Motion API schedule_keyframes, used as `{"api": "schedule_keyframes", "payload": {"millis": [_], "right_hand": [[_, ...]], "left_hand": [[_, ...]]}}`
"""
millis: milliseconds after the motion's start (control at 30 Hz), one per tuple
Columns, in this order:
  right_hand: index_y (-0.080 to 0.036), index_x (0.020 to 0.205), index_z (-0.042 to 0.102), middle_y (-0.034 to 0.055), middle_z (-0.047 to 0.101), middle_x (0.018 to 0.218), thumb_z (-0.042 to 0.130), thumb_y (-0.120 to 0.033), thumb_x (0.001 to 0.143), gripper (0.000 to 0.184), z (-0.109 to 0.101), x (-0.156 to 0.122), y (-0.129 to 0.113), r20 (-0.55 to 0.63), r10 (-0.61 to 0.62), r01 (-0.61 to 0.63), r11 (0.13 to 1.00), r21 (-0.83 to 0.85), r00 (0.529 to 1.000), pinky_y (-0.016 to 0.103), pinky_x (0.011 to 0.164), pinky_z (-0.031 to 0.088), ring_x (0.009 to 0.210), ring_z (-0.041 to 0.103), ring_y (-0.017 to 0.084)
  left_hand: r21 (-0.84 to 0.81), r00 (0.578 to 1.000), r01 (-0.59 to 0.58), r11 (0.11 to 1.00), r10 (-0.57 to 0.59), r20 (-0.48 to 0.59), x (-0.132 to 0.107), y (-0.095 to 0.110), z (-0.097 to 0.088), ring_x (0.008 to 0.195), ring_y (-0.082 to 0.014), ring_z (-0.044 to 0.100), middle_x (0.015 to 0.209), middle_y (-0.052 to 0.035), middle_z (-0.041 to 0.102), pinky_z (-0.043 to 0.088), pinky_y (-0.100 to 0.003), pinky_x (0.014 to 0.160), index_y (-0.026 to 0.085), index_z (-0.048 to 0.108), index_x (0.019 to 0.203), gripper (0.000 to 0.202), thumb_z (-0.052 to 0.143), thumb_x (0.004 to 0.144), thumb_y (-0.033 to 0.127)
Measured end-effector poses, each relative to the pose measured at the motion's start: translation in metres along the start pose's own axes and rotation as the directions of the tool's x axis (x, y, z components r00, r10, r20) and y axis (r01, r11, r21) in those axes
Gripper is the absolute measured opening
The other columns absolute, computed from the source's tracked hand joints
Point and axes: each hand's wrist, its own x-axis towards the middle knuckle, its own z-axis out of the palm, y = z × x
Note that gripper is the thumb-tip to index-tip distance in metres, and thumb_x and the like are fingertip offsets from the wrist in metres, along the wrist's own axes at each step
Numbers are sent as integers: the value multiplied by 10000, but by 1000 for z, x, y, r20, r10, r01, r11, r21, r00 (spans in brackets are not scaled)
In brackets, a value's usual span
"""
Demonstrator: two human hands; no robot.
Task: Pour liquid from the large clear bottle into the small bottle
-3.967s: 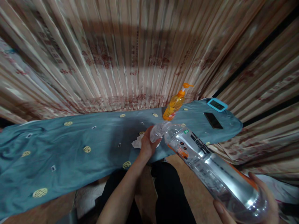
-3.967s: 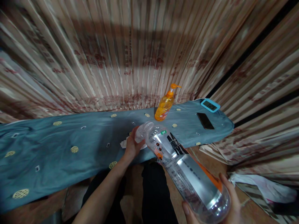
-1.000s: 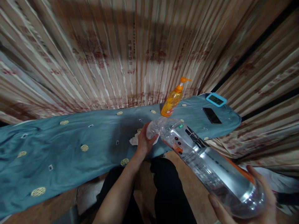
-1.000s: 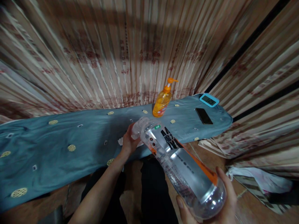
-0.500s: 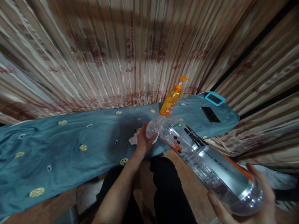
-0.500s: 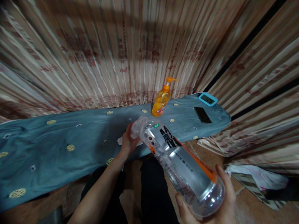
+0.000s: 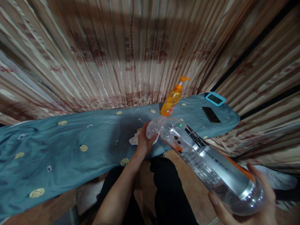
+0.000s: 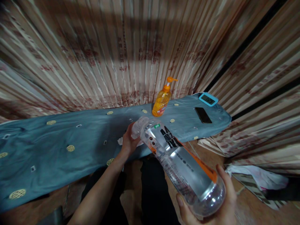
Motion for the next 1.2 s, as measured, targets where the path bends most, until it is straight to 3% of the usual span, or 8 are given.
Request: {"api": "schedule_keyframes", "payload": {"millis": [133,600,1200], "right_hand": [[-126,1536,341,215,504,1430,733,-636,737,1026,0,-1,4,-11,3,-2,1000,27,1000,652,1104,371,1277,534,413],[-128,1543,334,205,524,1416,687,-647,779,988,0,0,-2,-10,6,-6,1000,-4,1000,590,1076,440,1252,565,384],[-144,1556,292,205,495,1423,730,-590,761,1011,0,1,2,24,-15,15,1000,25,1000,607,1086,412,1275,538,388]], "left_hand": [[28,1000,2,1000,-3,9,0,1,-1,1119,-261,689,1222,-94,710,549,-419,1002,214,557,1286,580,788,758,280],[22,1000,-10,1000,10,-3,0,0,0,1114,-263,692,1210,-95,714,554,-423,994,211,559,1282,592,798,743,263],[-6,1000,1,1000,-1,-5,1,1,1,1113,-274,694,1208,-105,716,555,-443,997,202,570,1276,599,806,727,251]]}}
